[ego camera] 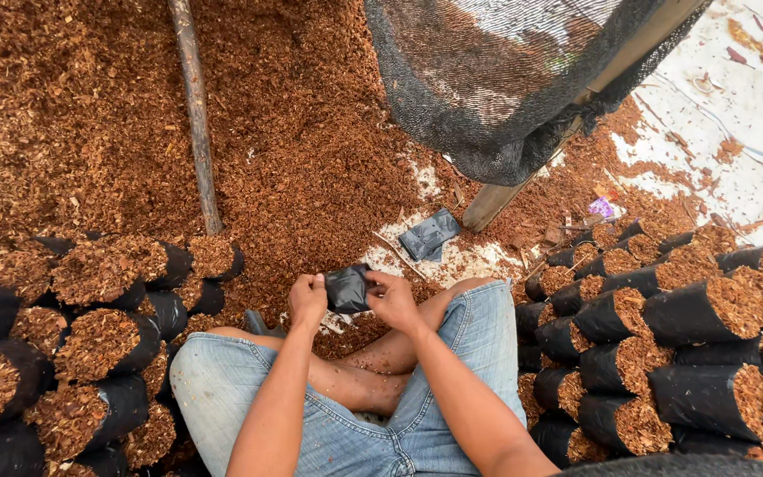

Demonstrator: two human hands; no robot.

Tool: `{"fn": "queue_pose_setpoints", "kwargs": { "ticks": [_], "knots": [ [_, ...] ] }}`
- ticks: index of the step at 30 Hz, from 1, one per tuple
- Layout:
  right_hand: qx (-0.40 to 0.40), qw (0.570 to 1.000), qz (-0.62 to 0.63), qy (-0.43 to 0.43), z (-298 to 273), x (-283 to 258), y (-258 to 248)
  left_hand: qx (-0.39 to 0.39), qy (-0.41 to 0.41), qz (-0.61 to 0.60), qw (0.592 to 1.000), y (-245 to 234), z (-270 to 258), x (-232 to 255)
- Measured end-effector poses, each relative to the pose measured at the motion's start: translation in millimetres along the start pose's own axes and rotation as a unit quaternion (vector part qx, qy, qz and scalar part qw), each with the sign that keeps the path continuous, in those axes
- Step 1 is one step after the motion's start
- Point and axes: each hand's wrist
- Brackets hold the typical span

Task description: The person sits cross-legged on the ground and fills black plastic nursery bags with a brown, wood-chip-like substrate. They scoop the material by hand, pack it into the bags, and place the filled bags into a stack.

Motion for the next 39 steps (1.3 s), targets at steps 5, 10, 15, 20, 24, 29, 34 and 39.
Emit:
{"fn": "queue_pose_setpoints", "kwargs": {
  "ticks": [5, 10, 15, 20, 24, 29, 34, 39],
  "knots": [
    [-0.030, 0.994, 0.066, 0.081, 6.4, 40.1, -5.5, -0.077, 0.056, 0.065, 0.993, 11.1, -4.2, 12.2],
    [-0.085, 0.989, 0.060, 0.105, 7.4, 53.9, 3.6, -0.072, 0.019, 0.132, 0.988, -11.9, -31.3, 36.3],
    [-0.075, 0.968, 0.208, 0.121, 4.0, 68.5, 14.3, -0.038, 0.021, 0.069, 0.997, -4.5, -6.5, 8.7],
    [0.021, 0.951, 0.260, 0.168, -6.2, 27.2, 8.7, -0.073, 0.103, 0.003, 0.992, -1.3, -29.0, 24.6],
    [-0.012, 0.949, 0.270, 0.164, 7.5, 66.9, 17.0, -0.004, 0.063, 0.134, 0.989, 2.3, -2.3, 1.2],
    [-0.015, 0.962, 0.225, 0.156, 8.5, 83.6, 19.0, -0.012, 0.061, 0.039, 0.997, 4.6, 11.3, -19.7],
    [0.016, 0.986, 0.108, 0.128, 5.3, 83.2, 9.0, -0.033, 0.109, 0.055, 0.992, -14.8, -61.0, 49.0],
    [-0.123, 0.965, -0.231, 0.032, 4.8, 47.7, -1.0, -0.072, 0.363, 0.239, 0.898, -15.6, -94.4, 75.7]
  ]
}}
Point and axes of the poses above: each hand's wrist, its own z-axis towards the middle knuckle, its own y-axis out of the palm, x = y × z, and after that the axes turned 1 degree about -y, right-handed
